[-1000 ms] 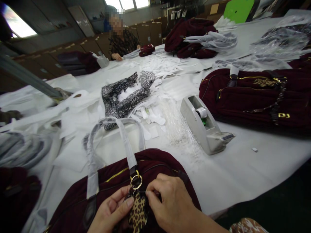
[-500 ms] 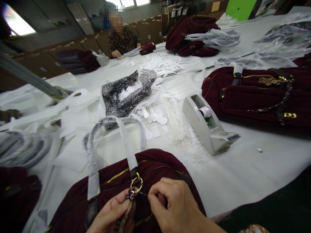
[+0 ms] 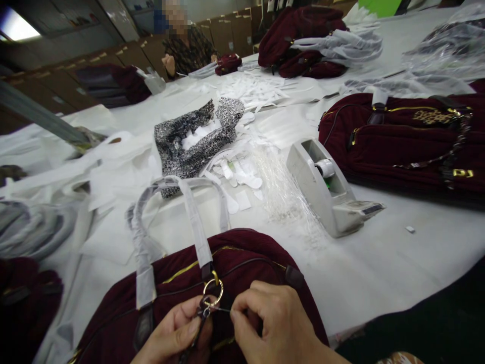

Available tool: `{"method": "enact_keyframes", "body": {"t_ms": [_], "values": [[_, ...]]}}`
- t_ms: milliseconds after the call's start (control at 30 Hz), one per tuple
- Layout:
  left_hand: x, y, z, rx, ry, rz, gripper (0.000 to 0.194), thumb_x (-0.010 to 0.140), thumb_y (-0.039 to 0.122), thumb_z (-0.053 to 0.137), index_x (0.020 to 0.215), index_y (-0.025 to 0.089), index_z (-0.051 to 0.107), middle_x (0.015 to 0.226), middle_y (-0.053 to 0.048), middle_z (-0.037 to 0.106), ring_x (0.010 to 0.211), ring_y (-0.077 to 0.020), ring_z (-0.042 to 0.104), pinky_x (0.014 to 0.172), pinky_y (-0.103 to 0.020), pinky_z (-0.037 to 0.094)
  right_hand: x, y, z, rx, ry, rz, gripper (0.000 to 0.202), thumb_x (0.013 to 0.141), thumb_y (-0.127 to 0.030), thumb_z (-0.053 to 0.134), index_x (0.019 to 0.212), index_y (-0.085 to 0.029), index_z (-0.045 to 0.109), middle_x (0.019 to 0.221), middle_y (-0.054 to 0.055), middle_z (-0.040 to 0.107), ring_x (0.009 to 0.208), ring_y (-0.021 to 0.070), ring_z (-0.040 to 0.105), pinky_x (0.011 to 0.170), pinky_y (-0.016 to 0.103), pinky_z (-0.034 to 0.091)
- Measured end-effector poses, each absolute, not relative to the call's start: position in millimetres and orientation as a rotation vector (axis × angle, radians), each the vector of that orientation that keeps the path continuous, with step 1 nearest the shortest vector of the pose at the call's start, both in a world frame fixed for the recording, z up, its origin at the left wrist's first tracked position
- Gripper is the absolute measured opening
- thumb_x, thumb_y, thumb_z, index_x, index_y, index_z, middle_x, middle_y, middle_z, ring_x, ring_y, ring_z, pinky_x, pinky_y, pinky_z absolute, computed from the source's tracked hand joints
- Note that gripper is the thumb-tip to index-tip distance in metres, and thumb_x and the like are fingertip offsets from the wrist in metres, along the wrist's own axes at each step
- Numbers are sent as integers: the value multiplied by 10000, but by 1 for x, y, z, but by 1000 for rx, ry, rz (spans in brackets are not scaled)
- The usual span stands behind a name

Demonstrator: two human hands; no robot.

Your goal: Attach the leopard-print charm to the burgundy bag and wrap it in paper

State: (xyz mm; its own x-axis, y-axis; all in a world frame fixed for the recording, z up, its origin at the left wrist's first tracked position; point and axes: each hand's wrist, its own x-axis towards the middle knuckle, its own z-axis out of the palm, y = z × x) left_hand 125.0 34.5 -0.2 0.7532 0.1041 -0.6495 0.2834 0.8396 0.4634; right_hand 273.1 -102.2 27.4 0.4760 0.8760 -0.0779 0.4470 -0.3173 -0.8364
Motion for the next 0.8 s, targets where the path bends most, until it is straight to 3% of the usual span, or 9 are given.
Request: {"method": "enact_keyframes", "body": {"t_ms": [167, 300, 467, 667, 800], "values": [[127, 31, 8, 589, 763, -80, 335, 640, 275, 752, 937, 161, 648, 497, 39, 440, 544, -82, 546, 587, -172, 442, 270, -101, 25, -1959, -1137, 617, 178, 770, -197, 511, 629, -186, 620, 544, -3, 531, 482, 90, 487, 460, 200, 333], [130, 30, 18, 597, 812, -84, 317, 641, 260, 756, 920, 157, 645, 599, 5, 543, 535, -68, 536, 548, -161, 438, 267, -101, 25, -1983, -1103, 612, 187, 784, -210, 500, 636, -190, 613, 552, -1, 532, 493, 95, 484, 465, 205, 332], [132, 29, 20, 607, 775, -86, 314, 645, 275, 749, 908, 150, 633, 582, 13, 542, 474, -49, 494, 500, -150, 412, 265, -103, 24, -2000, -1043, 604, 200, 794, -218, 496, 633, -189, 612, 519, -12, 497, 461, 88, 460, 453, 206, 324], [130, 27, 15, 632, 777, -64, 328, 654, 282, 740, 924, 141, 619, 675, -37, 613, 604, -112, 585, 596, -203, 456, 262, -104, 23, -1979, -1058, 614, 200, 806, -219, 493, 657, -185, 622, 532, -11, 511, 475, 87, 471, 462, 194, 332], [131, 28, 18, 683, 783, -85, 311, 666, 286, 736, 911, 141, 611, 655, -18, 597, 517, -61, 533, 547, -168, 450, 258, -106, 19, -1908, -1079, 668, 194, 823, -206, 479, 722, -183, 642, 566, -6, 545, 497, 85, 497, 487, 184, 348]]}}
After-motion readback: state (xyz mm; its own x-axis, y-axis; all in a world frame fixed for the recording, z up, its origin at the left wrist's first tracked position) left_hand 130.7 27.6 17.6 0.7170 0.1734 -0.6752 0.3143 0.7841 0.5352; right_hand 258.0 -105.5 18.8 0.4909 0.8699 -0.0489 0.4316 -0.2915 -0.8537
